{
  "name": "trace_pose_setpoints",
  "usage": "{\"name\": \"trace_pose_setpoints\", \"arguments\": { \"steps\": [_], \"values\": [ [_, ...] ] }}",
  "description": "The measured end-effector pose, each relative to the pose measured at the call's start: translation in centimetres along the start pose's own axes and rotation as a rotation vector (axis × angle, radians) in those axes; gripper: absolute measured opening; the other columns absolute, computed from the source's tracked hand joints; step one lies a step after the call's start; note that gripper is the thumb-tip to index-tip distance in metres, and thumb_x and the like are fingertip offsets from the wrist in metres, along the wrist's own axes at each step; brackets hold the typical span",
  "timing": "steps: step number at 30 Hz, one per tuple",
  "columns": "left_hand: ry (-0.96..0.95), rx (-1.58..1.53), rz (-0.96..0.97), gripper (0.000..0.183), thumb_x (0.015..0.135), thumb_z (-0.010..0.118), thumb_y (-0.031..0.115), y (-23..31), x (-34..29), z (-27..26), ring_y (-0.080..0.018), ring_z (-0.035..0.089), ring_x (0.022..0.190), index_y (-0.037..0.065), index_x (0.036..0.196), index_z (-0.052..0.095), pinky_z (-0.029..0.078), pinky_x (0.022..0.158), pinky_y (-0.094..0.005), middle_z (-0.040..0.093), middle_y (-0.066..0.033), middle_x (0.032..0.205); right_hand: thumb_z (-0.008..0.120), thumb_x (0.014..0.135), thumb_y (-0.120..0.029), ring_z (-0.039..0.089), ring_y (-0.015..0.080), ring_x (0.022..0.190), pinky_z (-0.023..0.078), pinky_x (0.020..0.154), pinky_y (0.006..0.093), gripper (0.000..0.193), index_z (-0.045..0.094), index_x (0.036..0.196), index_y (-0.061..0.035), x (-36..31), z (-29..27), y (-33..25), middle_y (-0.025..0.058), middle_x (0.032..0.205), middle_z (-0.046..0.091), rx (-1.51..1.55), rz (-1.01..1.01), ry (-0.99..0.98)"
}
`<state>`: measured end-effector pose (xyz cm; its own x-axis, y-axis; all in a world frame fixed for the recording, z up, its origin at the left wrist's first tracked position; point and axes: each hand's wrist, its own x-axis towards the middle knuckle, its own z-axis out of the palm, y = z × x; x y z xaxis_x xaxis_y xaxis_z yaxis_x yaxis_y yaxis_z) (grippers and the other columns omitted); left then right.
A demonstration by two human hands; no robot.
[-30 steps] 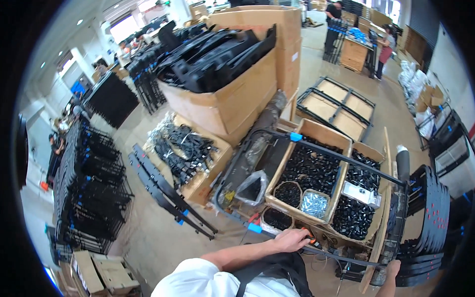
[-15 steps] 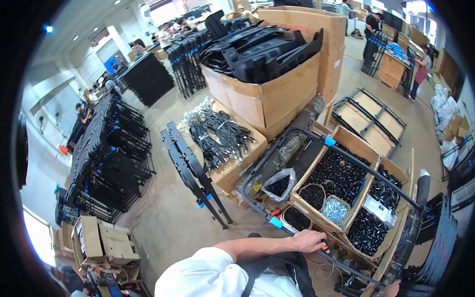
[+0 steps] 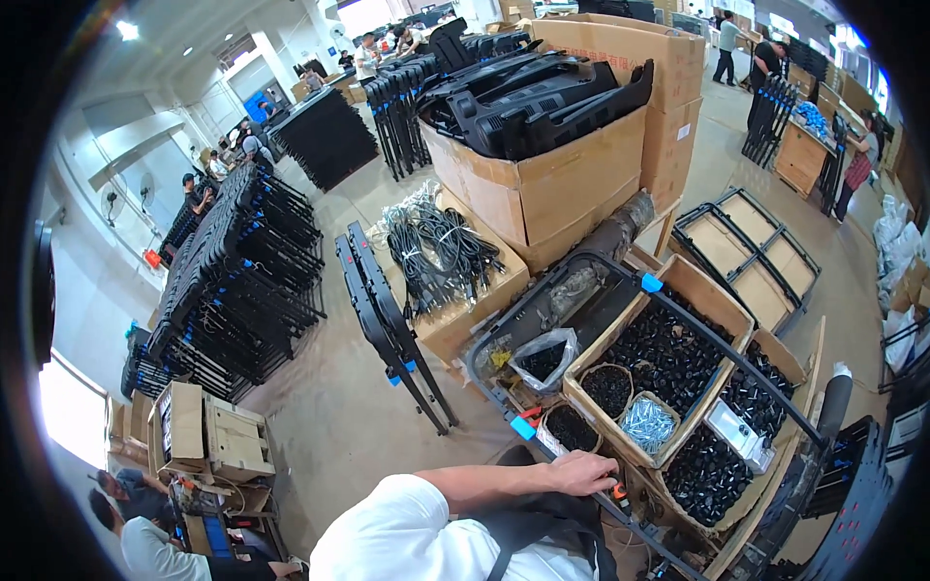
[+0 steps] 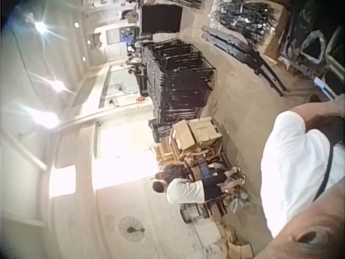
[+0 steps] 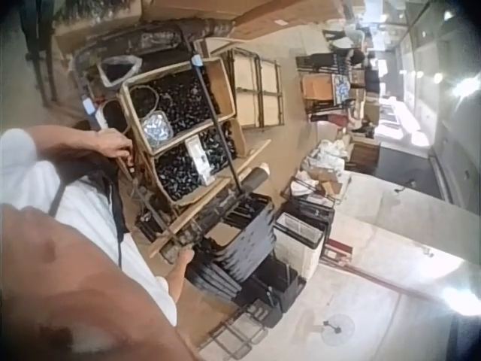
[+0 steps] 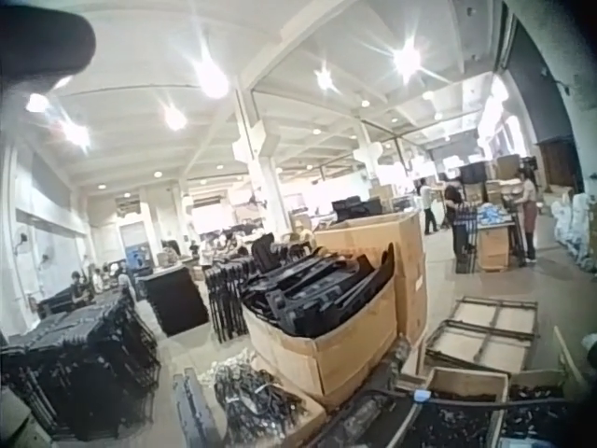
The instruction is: Assembling electrical components and hardware into a plastic housing.
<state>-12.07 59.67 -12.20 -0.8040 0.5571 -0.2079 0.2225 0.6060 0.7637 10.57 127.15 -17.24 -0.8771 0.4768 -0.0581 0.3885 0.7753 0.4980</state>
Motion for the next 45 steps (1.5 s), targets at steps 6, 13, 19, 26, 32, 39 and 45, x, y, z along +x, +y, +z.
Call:
{"name": "trace_pose_setpoints", "arguments": {
  "steps": [6, 13, 19, 26, 32, 39, 45],
  "values": [
    [0.027, -0.08, -0.073, 0.038, 0.101, 0.061, 0.039, 0.8, 0.5, -0.7, -0.0415, 0.071, 0.1, 0.005, 0.118, 0.064, 0.055, 0.086, -0.0534, 0.074, -0.0213, 0.101, 0.041, 0.108, -0.063, 0.06, 0.0334, 0.065, 0.051, 0.057, 0.0445, 0.066, 0.067, 0.1, -0.002, -0.6, 2.9, 0.6, 0.0163, 0.077, 0.068, 0.316, 0.078, -0.189],
    [-0.032, -0.09, -0.13, 0.039, 0.102, 0.059, 0.042, 0.6, 0.5, -0.9, -0.0424, 0.071, 0.099, 0.008, 0.12, 0.065, 0.054, 0.084, -0.0548, 0.074, -0.0207, 0.099, 0.042, 0.11, -0.057, 0.054, 0.0179, 0.051, 0.045, 0.047, 0.0323, 0.064, 0.068, 0.089, -0.0026, -0.1, 4.0, 0.5, 0.007, 0.068, 0.062, 0.667, 0.243, -0.294],
    [-0.027, -0.163, -0.101, 0.038, 0.099, 0.063, 0.042, -0.4, 0.6, -0.8, -0.0412, 0.072, 0.091, 0.007, 0.114, 0.066, 0.055, 0.081, -0.0542, 0.074, -0.0189, 0.091, 0.044, 0.112, -0.044, 0.053, 0.0138, 0.049, 0.045, 0.047, 0.0334, 0.053, 0.074, 0.096, -0.0039, -0.6, 2.6, -0.1, 0.004, 0.068, 0.061, -0.069, -0.322, 0.609],
    [-0.083, -0.153, -0.064, 0.038, 0.1, 0.062, 0.04, -1.8, 0.9, -0.1, -0.0408, 0.071, 0.094, 0.006, 0.116, 0.067, 0.054, 0.081, -0.0532, 0.073, -0.0193, 0.095, 0.048, 0.11, -0.037, 0.058, 0.0159, 0.055, 0.048, 0.052, 0.0348, 0.042, 0.075, 0.098, -0.0065, 1.1, 1.0, -1.5, 0.0053, 0.071, 0.064, -0.795, -0.564, 0.149],
    [-0.095, -0.15, -0.05, 0.039, 0.099, 0.062, 0.04, -1.8, 1.0, -0.1, -0.0407, 0.072, 0.094, 0.005, 0.116, 0.067, 0.054, 0.082, -0.0533, 0.074, -0.0192, 0.095, 0.05, 0.109, -0.034, 0.058, 0.016, 0.058, 0.049, 0.054, 0.0354, 0.038, 0.074, 0.095, -0.0078, 0.8, 0.8, -1.4, 0.0051, 0.072, 0.064, -0.555, -0.446, 0.319],
    [-0.104, -0.149, -0.046, 0.039, 0.1, 0.063, 0.04, -1.8, 1.2, -0.3, -0.0395, 0.072, 0.093, 0.005, 0.116, 0.068, 0.055, 0.082, -0.0524, 0.074, -0.018, 0.095, 0.053, 0.107, -0.031, 0.059, 0.0161, 0.061, 0.049, 0.056, 0.036, 0.034, 0.073, 0.092, -0.0093, 0.0, 3.5, -0.4, 0.0047, 0.072, 0.064, -0.263, -0.3, 0.497],
    [-0.123, -0.149, -0.056, 0.039, 0.1, 0.062, 0.04, -2.1, 1.2, -0.1, -0.0388, 0.072, 0.093, 0.005, 0.116, 0.068, 0.055, 0.081, -0.0515, 0.075, -0.0181, 0.095, 0.055, 0.106, -0.029, 0.06, 0.0168, 0.062, 0.05, 0.057, 0.0368, 0.031, 0.073, 0.091, -0.0096, -0.2, 3.0, -1.3, 0.0046, 0.073, 0.064, -0.172, -0.282, 0.476]
  ]
}}
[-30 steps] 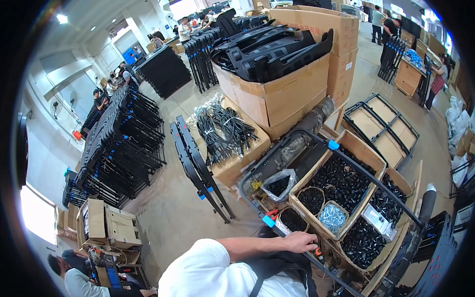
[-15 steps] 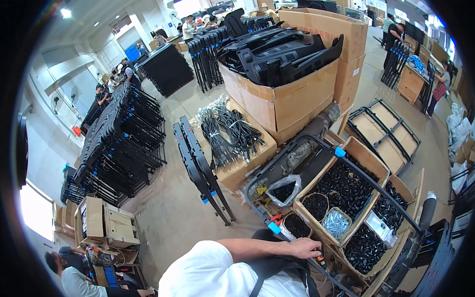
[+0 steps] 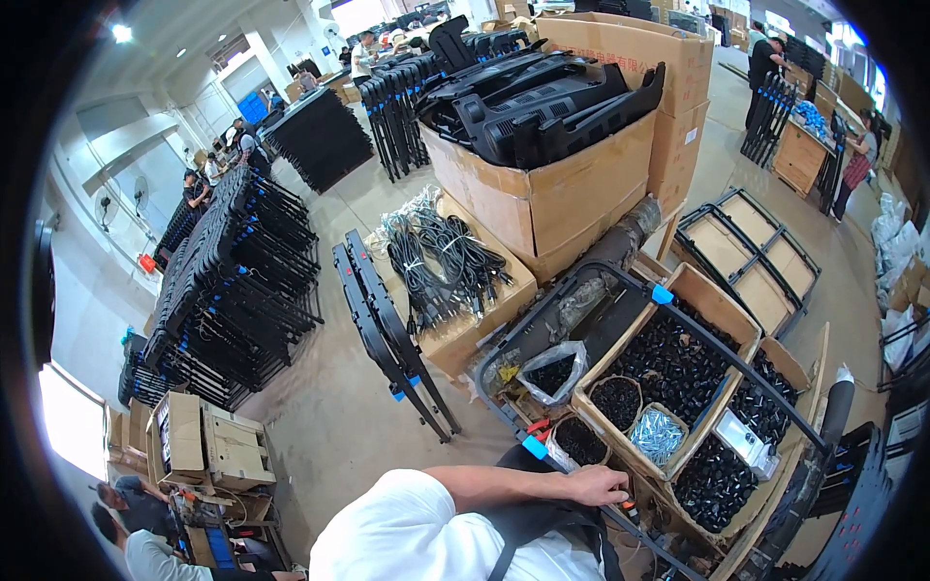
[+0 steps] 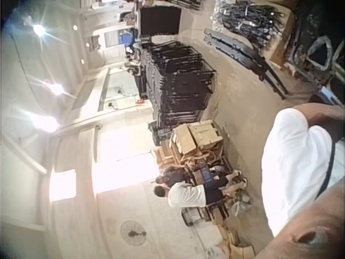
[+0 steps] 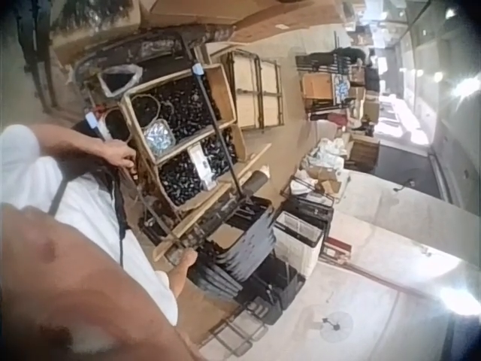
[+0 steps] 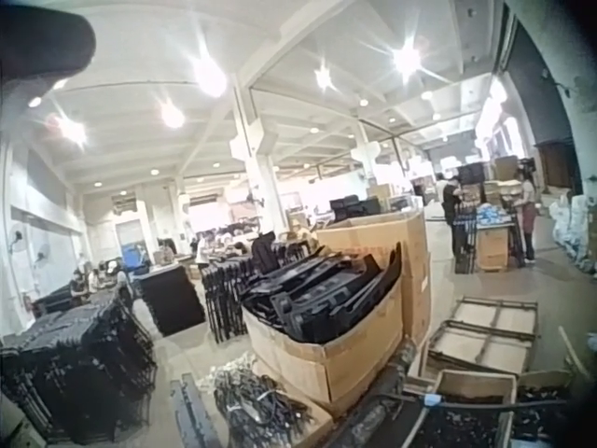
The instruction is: Assembling electrical components and hardware into a plastic housing.
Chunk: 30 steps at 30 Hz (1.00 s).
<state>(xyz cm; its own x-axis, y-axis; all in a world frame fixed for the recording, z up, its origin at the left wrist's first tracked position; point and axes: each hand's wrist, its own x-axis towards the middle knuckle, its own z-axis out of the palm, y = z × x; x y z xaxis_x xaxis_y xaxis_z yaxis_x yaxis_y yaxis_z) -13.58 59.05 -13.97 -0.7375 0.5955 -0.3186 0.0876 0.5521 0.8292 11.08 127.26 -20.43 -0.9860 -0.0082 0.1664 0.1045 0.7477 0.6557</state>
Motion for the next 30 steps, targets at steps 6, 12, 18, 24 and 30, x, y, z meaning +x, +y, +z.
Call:
{"name": "trace_pose_setpoints", "arguments": {
  "steps": [6, 12, 18, 24, 30],
  "values": [
    [0.038, -0.041, 0.012, 0.038, 0.099, 0.063, 0.042, -0.4, 0.4, 0.5, -0.0391, 0.073, 0.09, 0.006, 0.111, 0.068, 0.055, 0.081, -0.0526, 0.075, -0.0181, 0.09, 0.057, 0.105, -0.028, 0.061, 0.0181, 0.064, 0.051, 0.059, 0.0381, 0.028, 0.073, 0.092, -0.0095, 3.0, -1.5, 0.5, 0.0045, 0.074, 0.065, 0.011, -0.054, -0.114],
    [0.057, -0.049, 0.018, 0.039, 0.099, 0.063, 0.042, -0.3, 0.0, 0.5, -0.039, 0.073, 0.09, 0.005, 0.111, 0.068, 0.055, 0.081, -0.0527, 0.075, -0.0181, 0.089, 0.059, 0.104, -0.026, 0.062, 0.0194, 0.065, 0.052, 0.06, 0.0394, 0.025, 0.074, 0.093, -0.0093, 5.4, -1.5, 0.1, 0.0044, 0.075, 0.066, 0.032, -0.108, -0.237],
    [0.022, -0.002, -0.009, 0.038, 0.099, 0.062, 0.041, 0.6, -0.1, 0.0, -0.0399, 0.073, 0.09, 0.007, 0.113, 0.069, 0.054, 0.081, -0.0522, 0.075, -0.0177, 0.092, 0.061, 0.103, -0.025, 0.063, 0.0207, 0.067, 0.053, 0.062, 0.0407, 0.022, 0.074, 0.095, -0.0091, 6.2, -0.1, -0.8, 0.0043, 0.076, 0.066, 0.065, -0.143, -0.382],
    [0.074, -0.041, 0.034, 0.043, 0.1, 0.063, 0.048, 0.5, -0.4, -0.7, -0.0397, 0.073, 0.098, 0.008, 0.114, 0.07, 0.057, 0.085, -0.0525, 0.076, -0.0179, 0.103, 0.058, 0.1, -0.023, 0.07, 0.0456, 0.094, 0.056, 0.08, 0.055, 0.039, 0.057, 0.124, 0.0091, 0.2, 1.8, 5.1, 0.0267, 0.094, 0.073, 0.292, 0.201, -0.629],
    [-0.012, -0.039, -0.072, 0.041, 0.1, 0.064, 0.045, 1.7, -0.4, -1.0, -0.039, 0.074, 0.099, 0.008, 0.117, 0.071, 0.057, 0.086, -0.051, 0.077, -0.0176, 0.106, 0.061, 0.098, -0.021, 0.071, 0.0454, 0.107, 0.056, 0.091, 0.0542, 0.046, 0.048, 0.129, 0.0095, 5.1, -10.0, -2.1, 0.0325, 0.107, 0.072, 0.564, 0.778, -0.656]
  ]
}}
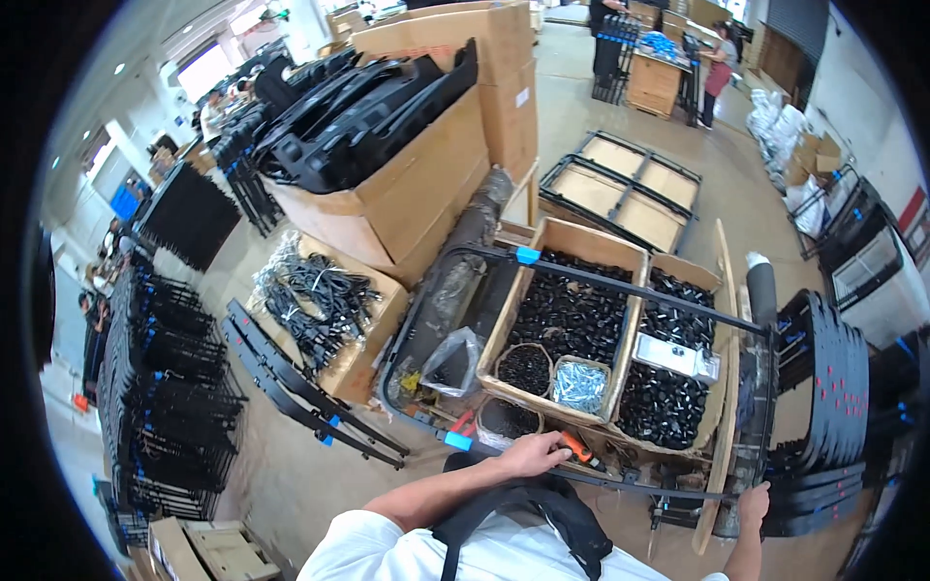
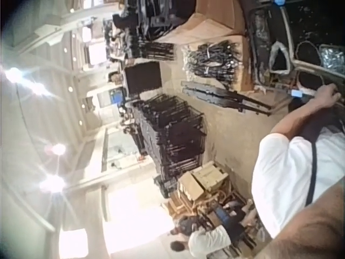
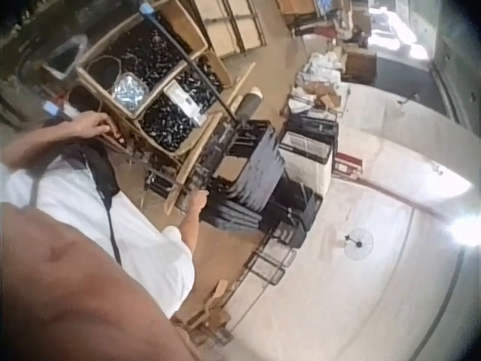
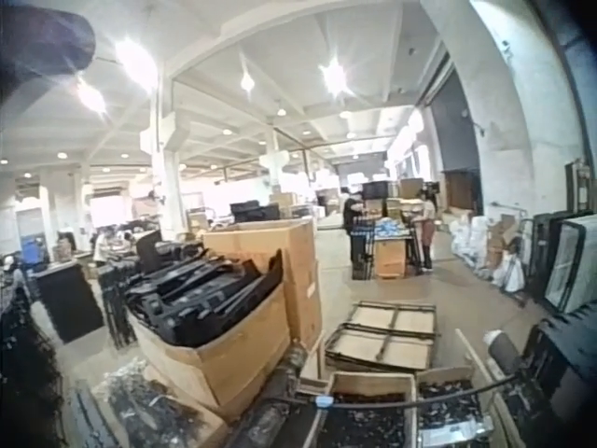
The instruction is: Assembling electrical components and hardware into a plastic housing.
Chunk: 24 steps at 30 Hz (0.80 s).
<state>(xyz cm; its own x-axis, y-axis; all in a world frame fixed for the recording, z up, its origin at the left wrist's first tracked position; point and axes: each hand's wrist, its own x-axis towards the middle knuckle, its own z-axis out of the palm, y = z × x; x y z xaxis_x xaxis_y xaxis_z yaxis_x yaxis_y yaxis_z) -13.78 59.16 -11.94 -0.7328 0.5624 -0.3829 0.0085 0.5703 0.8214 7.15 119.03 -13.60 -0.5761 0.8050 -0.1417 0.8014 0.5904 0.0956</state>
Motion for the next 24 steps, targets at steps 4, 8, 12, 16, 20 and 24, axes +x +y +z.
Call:
{"name": "trace_pose_setpoints", "arguments": {
  "steps": [4, 8, 12, 16, 20, 24],
  "values": [
    [-0.02, 0.025, 0.073, 0.043, 0.1, 0.064, 0.045, -0.2, 0.6, 0.4, -0.0392, 0.074, 0.097, 0.007, 0.118, 0.07, 0.057, 0.085, -0.0512, 0.077, -0.0178, 0.104, 0.059, 0.099, -0.024, 0.07, 0.0475, 0.109, 0.057, 0.092, 0.0527, 0.041, 0.054, 0.123, 0.009, 1.3, 0.3, 2.3, 0.0331, 0.113, 0.071, 0.108, 0.152, -0.039],
    [0.006, 0.049, 0.035, 0.041, 0.101, 0.065, 0.042, -0.1, 0.7, 0.2, -0.0336, 0.075, 0.09, 0.005, 0.117, 0.069, 0.058, 0.082, -0.0458, 0.077, -0.0142, 0.096, 0.07, 0.093, -0.034, 0.074, 0.0428, 0.102, 0.058, 0.088, 0.0522, 0.044, 0.062, 0.113, 0.0047, -0.7, -3.8, -5.3, 0.0278, 0.104, 0.075, -0.212, -0.173, -0.126],
    [-0.064, -0.165, 0.06, 0.041, 0.101, 0.071, 0.04, 2.4, 2.6, 0.8, -0.0162, 0.07, 0.082, 0.001, 0.114, 0.072, 0.056, 0.076, -0.035, 0.075, -0.0103, 0.092, 0.081, 0.084, -0.034, 0.069, 0.0363, 0.115, 0.055, 0.096, 0.0452, 0.058, 0.068, 0.134, -0.0091, -10.6, -11.7, -22.9, 0.0201, 0.123, 0.072, 0.451, -0.833, -0.228],
    [-0.164, -0.363, 0.063, 0.036, 0.104, 0.069, 0.037, 2.9, 4.1, 1.1, -0.01, 0.062, 0.083, 0.002, 0.114, 0.072, 0.054, 0.074, -0.0305, 0.072, -0.0001, 0.094, 0.073, 0.093, -0.026, 0.069, 0.0336, 0.108, 0.057, 0.093, 0.0421, 0.048, 0.067, 0.135, -0.0055, -15.8, -13.5, -34.4, 0.0172, 0.118, 0.07, 0.538, -1.381, -0.541],
    [-0.084, -0.721, -0.022, 0.033, 0.107, 0.065, 0.036, 4.4, 5.1, 1.2, -0.0057, 0.055, 0.078, 0.005, 0.117, 0.072, 0.048, 0.069, -0.0249, 0.068, 0.0042, 0.093, 0.068, 0.096, -0.025, 0.071, 0.0357, 0.101, 0.057, 0.09, 0.0434, 0.036, 0.07, 0.126, -0.004, -15.0, -14.5, -36.3, 0.0174, 0.11, 0.072, 0.474, -1.379, -0.593],
    [0.035, -0.679, -0.036, 0.035, 0.108, 0.062, 0.035, 3.7, 5.6, 1.3, -0.0054, 0.05, 0.073, 0.004, 0.123, 0.065, 0.043, 0.064, -0.0243, 0.06, 0.0042, 0.088, 0.073, 0.093, -0.026, 0.071, 0.0387, 0.102, 0.057, 0.09, 0.0463, 0.034, 0.072, 0.119, -0.0044, -10.8, -12.8, -38.7, 0.0187, 0.108, 0.073, 0.517, -1.508, -0.469]
  ]
}}
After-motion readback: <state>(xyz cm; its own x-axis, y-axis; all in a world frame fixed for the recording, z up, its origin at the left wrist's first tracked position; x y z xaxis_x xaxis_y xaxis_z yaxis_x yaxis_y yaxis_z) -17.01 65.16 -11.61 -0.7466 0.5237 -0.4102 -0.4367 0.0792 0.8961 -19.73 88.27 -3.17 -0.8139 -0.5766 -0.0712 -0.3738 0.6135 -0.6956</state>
